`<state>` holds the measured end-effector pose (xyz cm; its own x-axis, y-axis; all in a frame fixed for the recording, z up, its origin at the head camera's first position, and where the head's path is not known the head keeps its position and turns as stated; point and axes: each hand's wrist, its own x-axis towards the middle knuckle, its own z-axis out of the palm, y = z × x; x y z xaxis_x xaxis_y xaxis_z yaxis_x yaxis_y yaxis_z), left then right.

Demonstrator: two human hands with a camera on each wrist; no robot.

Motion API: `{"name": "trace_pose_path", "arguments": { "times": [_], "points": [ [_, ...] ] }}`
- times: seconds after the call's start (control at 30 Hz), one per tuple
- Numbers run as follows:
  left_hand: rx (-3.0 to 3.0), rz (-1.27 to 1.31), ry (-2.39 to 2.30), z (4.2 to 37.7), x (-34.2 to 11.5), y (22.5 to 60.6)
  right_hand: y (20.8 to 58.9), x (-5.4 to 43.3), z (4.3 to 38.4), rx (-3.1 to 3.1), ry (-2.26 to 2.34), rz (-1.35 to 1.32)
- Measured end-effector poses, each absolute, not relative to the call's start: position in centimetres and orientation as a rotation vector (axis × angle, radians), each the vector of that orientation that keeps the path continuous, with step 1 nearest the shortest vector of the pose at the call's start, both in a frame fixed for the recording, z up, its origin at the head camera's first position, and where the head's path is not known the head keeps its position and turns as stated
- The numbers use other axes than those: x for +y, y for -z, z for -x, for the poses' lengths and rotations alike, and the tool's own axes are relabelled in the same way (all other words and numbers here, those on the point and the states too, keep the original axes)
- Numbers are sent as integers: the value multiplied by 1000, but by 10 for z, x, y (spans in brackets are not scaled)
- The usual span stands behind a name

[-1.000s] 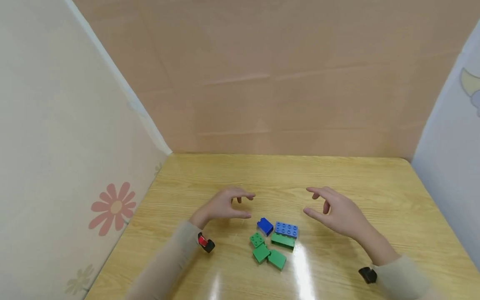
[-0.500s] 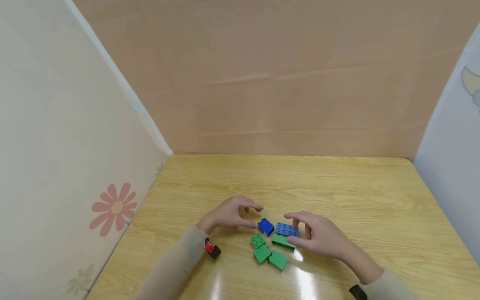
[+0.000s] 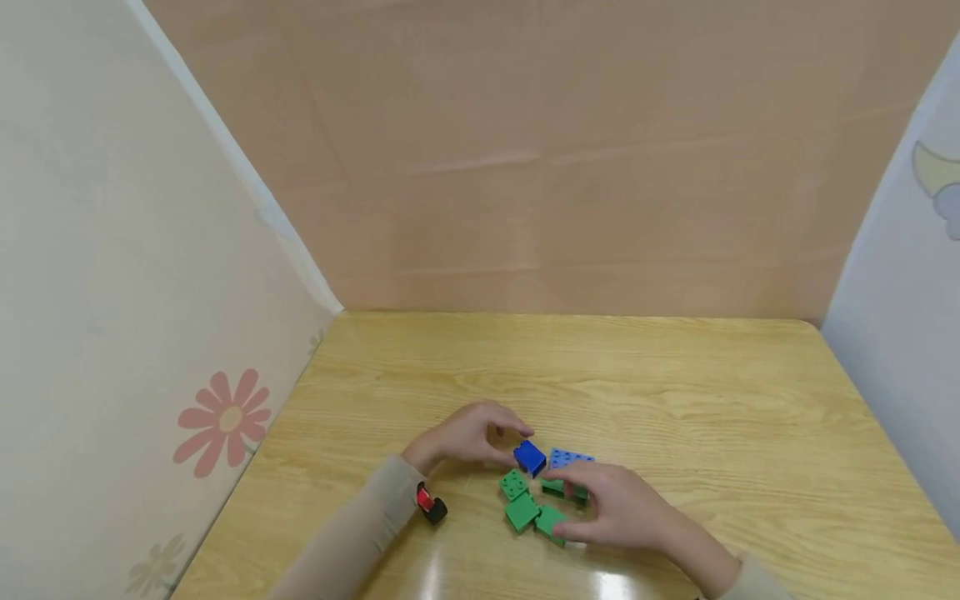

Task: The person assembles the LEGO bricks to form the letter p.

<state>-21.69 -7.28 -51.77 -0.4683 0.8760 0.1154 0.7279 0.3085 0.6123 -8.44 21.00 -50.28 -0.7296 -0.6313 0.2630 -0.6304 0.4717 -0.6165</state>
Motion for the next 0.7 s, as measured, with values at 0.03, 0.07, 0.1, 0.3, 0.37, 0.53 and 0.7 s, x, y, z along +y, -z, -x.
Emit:
{"name": "trace_pose_path", "arguments": {
  "times": [0.03,0.07,0.1,0.3,0.37,0.53,0.7],
  "points": [
    [2337,-1463,-890,216,-73,518,504,209,84,2704,1113,1162],
    [2339,-1459,-880,216,-72,518,506,208,83,2710,1101,1168],
    [2340,-1453,-871,215,-72,518,507,207,82,2715,1088,1176],
    [2367,-1417,-821,214,-71,521,511,203,80,2800,1008,1208],
    [2378,-1402,-807,214,-71,523,511,202,79,2837,982,1213],
    [2379,-1388,-799,215,-71,527,510,199,75,2900,925,1199],
    [2357,-1404,-813,217,-70,530,510,198,72,2916,852,1146]
  ]
}}
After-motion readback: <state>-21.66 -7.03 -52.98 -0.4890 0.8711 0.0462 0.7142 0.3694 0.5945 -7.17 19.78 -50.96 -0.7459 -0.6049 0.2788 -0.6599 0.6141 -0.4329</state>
